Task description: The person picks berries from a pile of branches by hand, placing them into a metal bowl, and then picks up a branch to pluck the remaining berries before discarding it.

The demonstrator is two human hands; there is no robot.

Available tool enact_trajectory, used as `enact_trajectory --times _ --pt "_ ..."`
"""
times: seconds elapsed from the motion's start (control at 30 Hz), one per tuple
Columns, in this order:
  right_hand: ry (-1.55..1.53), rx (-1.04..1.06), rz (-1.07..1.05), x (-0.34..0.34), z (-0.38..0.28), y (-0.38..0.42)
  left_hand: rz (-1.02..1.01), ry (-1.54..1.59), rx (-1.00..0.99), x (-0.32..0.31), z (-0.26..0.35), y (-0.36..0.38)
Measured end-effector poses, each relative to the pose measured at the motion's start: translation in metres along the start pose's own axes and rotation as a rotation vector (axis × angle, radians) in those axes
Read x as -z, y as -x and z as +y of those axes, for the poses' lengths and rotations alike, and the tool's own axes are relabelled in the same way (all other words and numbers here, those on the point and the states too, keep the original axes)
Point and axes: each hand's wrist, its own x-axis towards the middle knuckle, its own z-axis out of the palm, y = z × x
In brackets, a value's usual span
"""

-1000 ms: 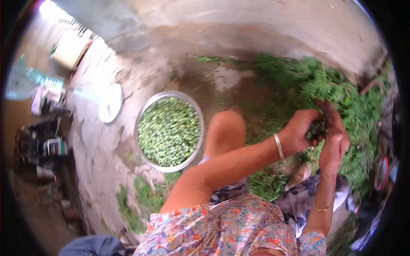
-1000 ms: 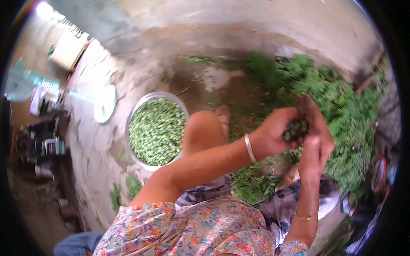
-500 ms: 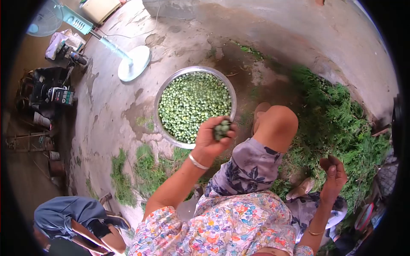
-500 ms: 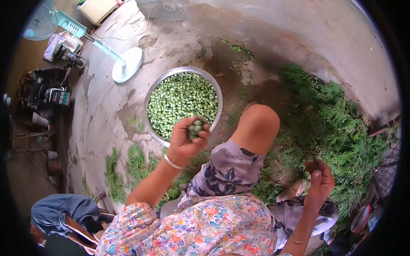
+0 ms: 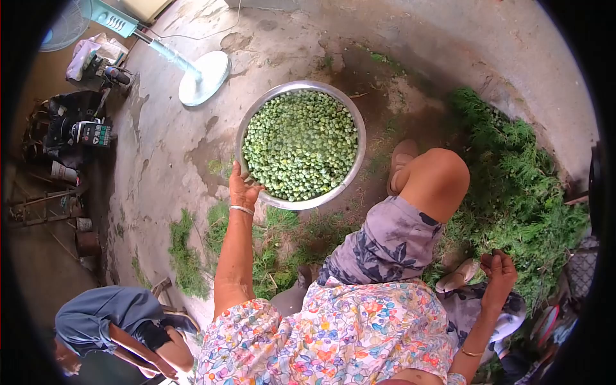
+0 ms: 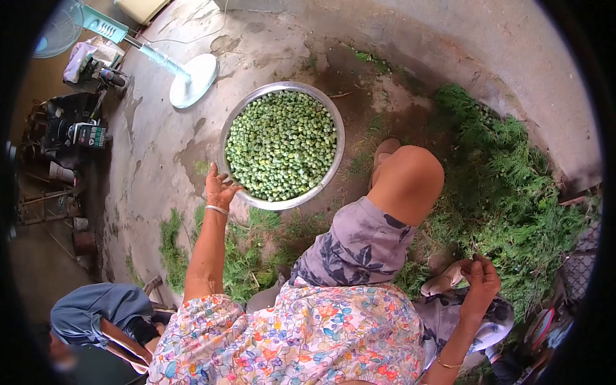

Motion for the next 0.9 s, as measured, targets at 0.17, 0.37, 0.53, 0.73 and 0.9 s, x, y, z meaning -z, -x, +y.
enact_trajectory --times 0.17,0.37,0.53,0.73,0.9 --pt "0.064 0.010 0.009 0.003 0.001 -0.001 -0.025 -0.073 -0.034 0.025 -0.026 -0.030" --pt "0.113 0.023 0.106 0.029 -0.006 0.000 -0.478 -0.059 0.293 -0.062 -0.015 -0.022" --pt "-0.090 0.003 0.253 0.056 -0.004 -0.006 -0.887 -0.257 0.151 -0.224 -0.005 0.091" --pt "-0.160 0.031 0.294 0.090 0.002 -0.022 -1.156 -0.577 0.011 -0.367 -0.057 0.214" --pt "0.347 0.050 0.008 0.103 -0.006 -0.052 -1.406 -1.048 -0.065 -0.440 -0.156 0.268"
